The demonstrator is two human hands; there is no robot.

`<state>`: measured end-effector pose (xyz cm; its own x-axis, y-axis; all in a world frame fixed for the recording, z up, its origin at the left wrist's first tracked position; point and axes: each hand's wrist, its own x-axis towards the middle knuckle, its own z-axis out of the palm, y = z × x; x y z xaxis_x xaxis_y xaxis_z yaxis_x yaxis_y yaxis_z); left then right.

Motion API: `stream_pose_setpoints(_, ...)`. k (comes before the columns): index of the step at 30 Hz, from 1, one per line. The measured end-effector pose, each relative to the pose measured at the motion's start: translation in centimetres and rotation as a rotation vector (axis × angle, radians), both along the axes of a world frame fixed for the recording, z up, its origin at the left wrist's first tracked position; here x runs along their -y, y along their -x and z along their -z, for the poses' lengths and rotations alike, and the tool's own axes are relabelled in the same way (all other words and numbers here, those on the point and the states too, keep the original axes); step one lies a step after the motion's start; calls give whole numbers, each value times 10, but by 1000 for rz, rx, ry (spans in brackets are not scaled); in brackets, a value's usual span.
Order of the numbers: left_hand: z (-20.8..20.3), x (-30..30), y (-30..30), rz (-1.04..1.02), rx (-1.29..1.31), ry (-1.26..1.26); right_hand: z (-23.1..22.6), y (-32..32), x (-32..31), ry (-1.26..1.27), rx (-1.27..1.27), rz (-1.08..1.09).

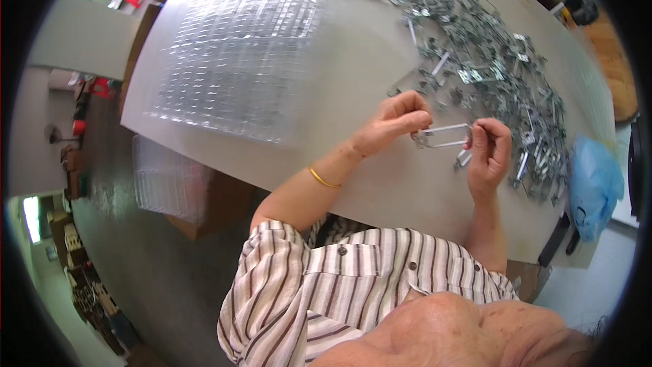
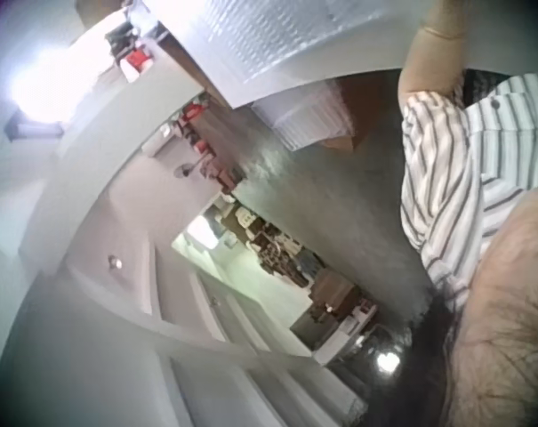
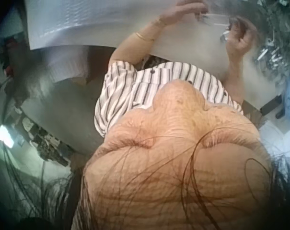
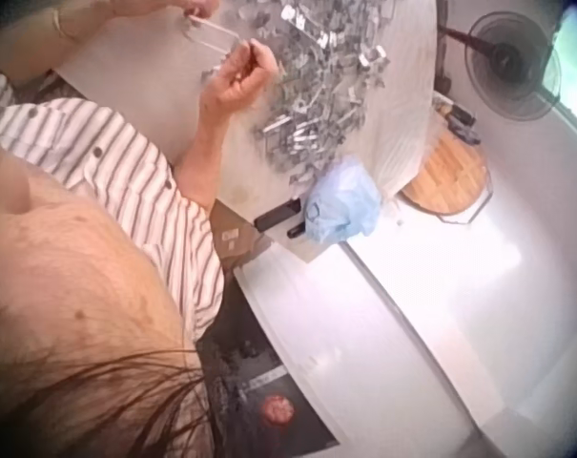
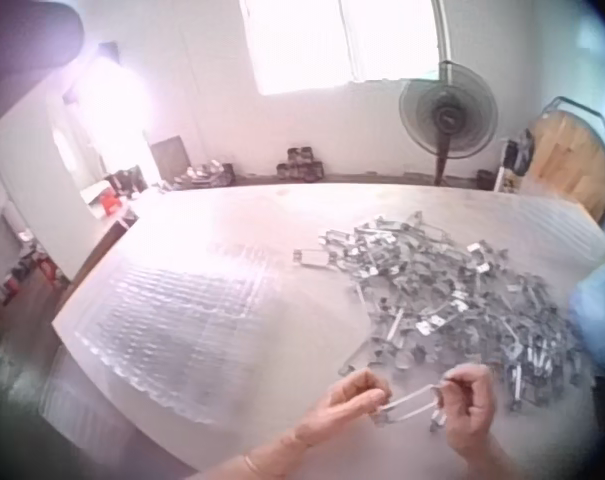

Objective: The person assembles metal components by fitting small pins into metal brackets by hand, then places the assembled pieces into the compartments of a plastic tray.

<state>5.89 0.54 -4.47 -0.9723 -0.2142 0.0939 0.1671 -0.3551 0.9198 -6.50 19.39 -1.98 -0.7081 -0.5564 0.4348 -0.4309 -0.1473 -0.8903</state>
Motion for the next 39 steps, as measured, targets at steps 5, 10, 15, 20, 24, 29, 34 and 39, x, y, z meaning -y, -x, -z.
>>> stream_pose_setpoints(5,-14,-5,-2,129,51,-28,1,-6,2,-52,28,-43)
stream_pose_setpoints(10,-22,-12,0,242,153,-78,4,-6,2,-99,-66,-98)
stream_pose_setpoints(15,-18,-14,2,323,176,-125,-1,-7,-1,-112,-26,-134)
stream_pose_setpoints(20,-14,-15,2,258,175,-164,5,1,4,-75,-118,-94)
stream_pose_setpoints(24,-13,-9,3,185,115,-235,-5,0,2,-25,27,-44)
stream_pose_setpoints(29,-9,-6,3,152,90,-232,-2,-1,3,-155,4,-64)
stream_pose_setpoints(34,-10,-8,5,113,115,-263,-6,-2,5,-233,-4,-58)
stream_pose_setpoints(39,-8,-6,6,104,131,-248,-10,-5,4,-250,-46,-56)
